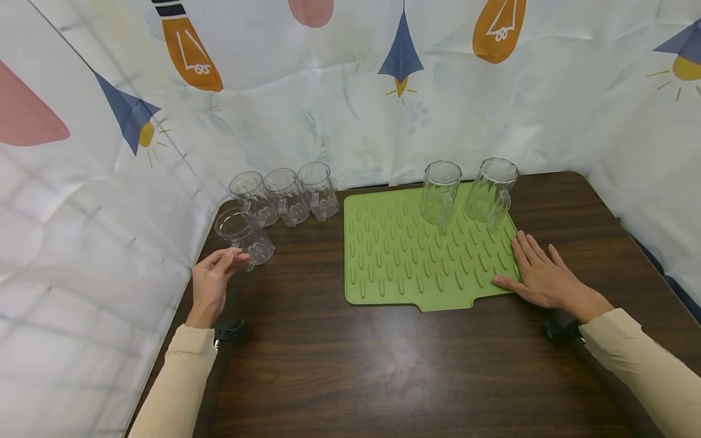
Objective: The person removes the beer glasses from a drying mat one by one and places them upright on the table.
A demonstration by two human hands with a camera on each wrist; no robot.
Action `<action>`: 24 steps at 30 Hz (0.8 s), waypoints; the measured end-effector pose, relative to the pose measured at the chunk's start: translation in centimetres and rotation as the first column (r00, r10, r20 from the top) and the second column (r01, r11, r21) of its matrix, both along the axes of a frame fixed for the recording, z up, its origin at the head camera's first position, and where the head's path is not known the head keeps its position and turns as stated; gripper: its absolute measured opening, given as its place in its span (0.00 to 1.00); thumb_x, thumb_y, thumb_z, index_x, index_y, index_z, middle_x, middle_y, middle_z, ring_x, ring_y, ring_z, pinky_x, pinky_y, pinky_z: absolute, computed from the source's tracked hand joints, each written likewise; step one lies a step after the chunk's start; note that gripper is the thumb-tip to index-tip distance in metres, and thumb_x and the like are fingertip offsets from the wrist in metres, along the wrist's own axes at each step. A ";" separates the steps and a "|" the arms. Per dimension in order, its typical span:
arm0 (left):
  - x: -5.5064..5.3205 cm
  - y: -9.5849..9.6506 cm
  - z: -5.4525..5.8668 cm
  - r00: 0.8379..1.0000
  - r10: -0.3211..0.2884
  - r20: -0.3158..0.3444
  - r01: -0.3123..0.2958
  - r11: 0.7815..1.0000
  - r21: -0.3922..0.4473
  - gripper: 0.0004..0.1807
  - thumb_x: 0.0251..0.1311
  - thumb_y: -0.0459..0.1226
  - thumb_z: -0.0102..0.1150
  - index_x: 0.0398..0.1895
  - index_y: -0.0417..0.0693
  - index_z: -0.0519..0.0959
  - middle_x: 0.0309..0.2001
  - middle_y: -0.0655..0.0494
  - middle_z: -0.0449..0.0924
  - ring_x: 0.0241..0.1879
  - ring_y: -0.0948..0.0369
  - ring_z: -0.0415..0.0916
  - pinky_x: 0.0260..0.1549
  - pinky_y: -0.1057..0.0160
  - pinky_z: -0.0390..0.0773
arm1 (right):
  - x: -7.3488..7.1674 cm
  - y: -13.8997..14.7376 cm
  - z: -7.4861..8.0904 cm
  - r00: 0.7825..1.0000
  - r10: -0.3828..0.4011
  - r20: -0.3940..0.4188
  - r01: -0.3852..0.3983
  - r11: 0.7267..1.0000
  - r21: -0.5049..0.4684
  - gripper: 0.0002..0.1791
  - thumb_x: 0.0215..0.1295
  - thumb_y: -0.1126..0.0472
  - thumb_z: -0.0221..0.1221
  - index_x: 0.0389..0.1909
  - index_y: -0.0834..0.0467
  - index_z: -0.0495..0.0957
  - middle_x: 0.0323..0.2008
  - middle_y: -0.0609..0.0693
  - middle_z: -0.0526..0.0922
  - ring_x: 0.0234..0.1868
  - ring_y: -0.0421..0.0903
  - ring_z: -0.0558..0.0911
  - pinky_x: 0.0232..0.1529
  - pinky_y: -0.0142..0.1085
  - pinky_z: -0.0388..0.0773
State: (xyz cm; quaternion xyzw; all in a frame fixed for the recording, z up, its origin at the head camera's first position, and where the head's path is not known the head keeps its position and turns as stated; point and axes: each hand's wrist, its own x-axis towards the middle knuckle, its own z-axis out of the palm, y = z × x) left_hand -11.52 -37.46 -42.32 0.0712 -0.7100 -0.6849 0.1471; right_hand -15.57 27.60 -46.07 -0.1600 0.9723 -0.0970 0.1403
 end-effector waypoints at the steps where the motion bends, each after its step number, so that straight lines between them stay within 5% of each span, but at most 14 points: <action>1: 0.1 0.0 0.1 1.000 0.003 0.008 -0.002 1.000 -0.017 0.19 0.75 0.38 0.57 0.53 0.26 0.79 0.36 0.65 0.92 0.41 0.69 0.89 0.47 0.75 0.84 | 0.0 0.0 0.0 1.000 0.000 -0.001 0.000 1.000 -0.003 0.60 0.73 0.26 0.46 0.81 0.71 0.36 0.82 0.72 0.31 0.83 0.71 0.38 0.75 0.76 0.35; 5: 0.3 -0.1 0.2 0.998 0.042 0.049 -0.039 0.997 -0.074 0.20 0.76 0.41 0.57 0.53 0.28 0.80 0.36 0.67 0.91 0.40 0.69 0.89 0.47 0.75 0.84 | 0.1 0.0 0.1 1.000 0.001 -0.003 -0.001 1.000 -0.012 0.60 0.73 0.27 0.47 0.81 0.71 0.36 0.82 0.72 0.32 0.83 0.71 0.38 0.75 0.75 0.35; 8: 0.4 -0.3 0.5 0.985 0.130 0.112 -0.111 0.981 -0.156 0.21 0.76 0.46 0.56 0.52 0.33 0.82 0.34 0.71 0.90 0.40 0.71 0.88 0.48 0.76 0.84 | 0.1 0.0 0.1 1.000 0.003 -0.005 -0.003 1.000 -0.009 0.60 0.73 0.27 0.47 0.81 0.71 0.37 0.82 0.73 0.33 0.83 0.72 0.40 0.75 0.75 0.36; 13: 0.3 -0.4 1.5 0.922 0.323 0.215 -0.245 0.915 -0.322 0.27 0.75 0.56 0.53 0.54 0.42 0.84 0.32 0.82 0.85 0.44 0.78 0.81 0.54 0.74 0.75 | 0.2 0.2 0.1 1.000 0.006 0.000 -0.006 1.000 -0.004 0.60 0.73 0.26 0.46 0.81 0.71 0.36 0.81 0.73 0.32 0.83 0.72 0.39 0.75 0.75 0.36; 19: 0.0 -0.3 2.9 0.884 0.451 0.124 -0.394 0.861 -0.320 0.11 0.73 0.48 0.57 0.45 0.54 0.83 0.30 0.83 0.83 0.31 0.72 0.66 0.31 0.72 0.64 | 0.1 0.4 0.0 1.000 0.001 0.008 0.000 1.000 -0.022 0.61 0.73 0.26 0.46 0.81 0.70 0.35 0.82 0.71 0.30 0.83 0.72 0.39 0.75 0.75 0.34; 24: -0.1 0.0 4.0 0.874 0.482 0.065 -0.451 0.853 -0.263 0.00 0.70 0.42 0.61 0.39 0.59 0.80 0.29 0.77 0.81 0.28 0.70 0.67 0.26 0.74 0.64 | 0.1 0.4 0.1 1.000 0.007 0.012 -0.006 0.999 -0.037 0.61 0.73 0.25 0.46 0.81 0.70 0.35 0.82 0.71 0.30 0.83 0.71 0.38 0.75 0.75 0.33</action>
